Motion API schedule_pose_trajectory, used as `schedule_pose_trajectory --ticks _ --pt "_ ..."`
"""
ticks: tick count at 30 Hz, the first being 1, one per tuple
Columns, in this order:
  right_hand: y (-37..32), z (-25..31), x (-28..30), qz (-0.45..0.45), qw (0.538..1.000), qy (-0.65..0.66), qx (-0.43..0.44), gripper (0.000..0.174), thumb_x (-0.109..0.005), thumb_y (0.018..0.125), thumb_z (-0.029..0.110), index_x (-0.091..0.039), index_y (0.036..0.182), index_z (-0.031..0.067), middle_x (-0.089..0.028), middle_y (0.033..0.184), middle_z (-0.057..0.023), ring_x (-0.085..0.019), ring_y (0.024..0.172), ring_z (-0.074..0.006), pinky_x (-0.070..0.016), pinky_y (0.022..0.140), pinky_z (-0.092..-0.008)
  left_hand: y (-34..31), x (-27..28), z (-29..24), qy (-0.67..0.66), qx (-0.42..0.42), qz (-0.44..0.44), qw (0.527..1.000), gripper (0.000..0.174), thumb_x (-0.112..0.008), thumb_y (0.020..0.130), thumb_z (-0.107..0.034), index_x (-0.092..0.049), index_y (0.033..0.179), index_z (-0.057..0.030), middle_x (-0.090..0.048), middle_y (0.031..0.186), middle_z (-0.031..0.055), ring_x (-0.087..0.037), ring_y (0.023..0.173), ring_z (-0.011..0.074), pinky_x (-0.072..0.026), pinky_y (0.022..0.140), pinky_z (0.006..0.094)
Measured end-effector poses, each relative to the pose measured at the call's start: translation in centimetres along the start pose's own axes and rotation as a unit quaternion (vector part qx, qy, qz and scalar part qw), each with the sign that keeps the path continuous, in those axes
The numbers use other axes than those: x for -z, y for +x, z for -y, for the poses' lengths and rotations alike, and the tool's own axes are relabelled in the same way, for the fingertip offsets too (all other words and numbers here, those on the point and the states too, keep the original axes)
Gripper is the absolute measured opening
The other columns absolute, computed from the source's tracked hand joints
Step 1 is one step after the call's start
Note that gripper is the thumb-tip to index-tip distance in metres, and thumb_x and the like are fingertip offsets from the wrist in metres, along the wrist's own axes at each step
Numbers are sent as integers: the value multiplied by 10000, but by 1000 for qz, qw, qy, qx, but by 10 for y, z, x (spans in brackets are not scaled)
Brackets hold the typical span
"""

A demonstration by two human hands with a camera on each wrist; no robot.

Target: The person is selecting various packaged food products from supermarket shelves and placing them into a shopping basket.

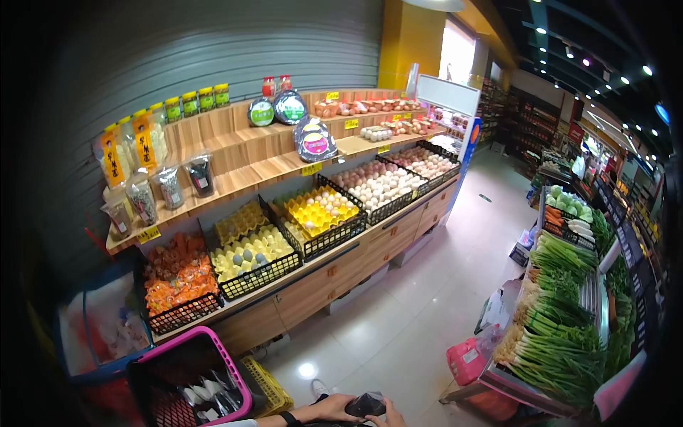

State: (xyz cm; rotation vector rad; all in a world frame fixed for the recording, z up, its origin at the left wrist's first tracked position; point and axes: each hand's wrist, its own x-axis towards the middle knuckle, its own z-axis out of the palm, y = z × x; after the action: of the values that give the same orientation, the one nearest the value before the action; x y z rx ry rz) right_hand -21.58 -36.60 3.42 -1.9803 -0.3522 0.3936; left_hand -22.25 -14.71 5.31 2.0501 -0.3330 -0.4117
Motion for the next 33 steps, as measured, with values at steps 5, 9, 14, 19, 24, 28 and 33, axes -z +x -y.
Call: schedule_pose_trajectory --ticks 5,9,14,19,24,28,33 --pt "64 20 -8 54 997 -27 -41 641 -702 798 152 -385 1347 55 -572 1201 -226 -569 1109 -367 -458 931 -400 24 32 47 -75 22 -44 996 521 -785 700 -427 -641 1013 -37 -683 870 141 -654 785 244 -514 735 364" --pt "137 50 -13 138 985 -77 -62 566 -699 809 150 -437 1298 41 -585 1177 -220 -578 1097 -354 -462 918 -399 32 89 48 -130 43 -85 987 463 -784 721 -353 -639 1032 -43 -682 931 129 -645 827 214 -510 764 348" --pt "223 85 -32 138 982 -124 47 519 -704 820 187 -460 1248 23 -596 1143 -231 -594 1057 -359 -475 885 -404 44 156 69 -98 82 -171 977 669 -745 693 -534 -604 1125 -43 -671 902 163 -655 840 324 -500 772 379" --pt "300 144 -40 113 962 -109 223 546 -730 799 265 -501 1227 13 -619 1052 -199 -618 966 -347 -496 815 -380 50 219 63 -109 61 -268 955 722 -767 708 -480 -526 1238 -53 -636 1032 171 -631 964 292 -486 828 379" --pt "380 225 -47 135 939 -98 301 652 -766 766 231 -435 1274 -10 -592 1121 -234 -602 1032 -371 -482 862 -379 26 249 64 -60 24 -446 893 758 -766 746 -403 -429 1328 -53 -549 1237 174 -548 1134 317 -442 943 382" --pt "449 288 -49 108 929 -82 344 609 -750 763 163 -451 1258 -28 -593 1127 -236 -604 1038 -357 -478 880 -376 -16 230 100 -35 116 -482 868 611 -764 761 -328 -519 1248 -51 -609 1149 143 -598 1063 282 -468 914 361" --pt "545 359 -66 48 890 -15 453 562 -697 765 49 -445 1262 -22 -614 1059 -178 -612 999 -271 -469 882 -353 -28 193 134 -123 178 -495 842 464 -728 797 -296 -577 1160 -49 -667 990 126 -652 928 260 -509 820 345"
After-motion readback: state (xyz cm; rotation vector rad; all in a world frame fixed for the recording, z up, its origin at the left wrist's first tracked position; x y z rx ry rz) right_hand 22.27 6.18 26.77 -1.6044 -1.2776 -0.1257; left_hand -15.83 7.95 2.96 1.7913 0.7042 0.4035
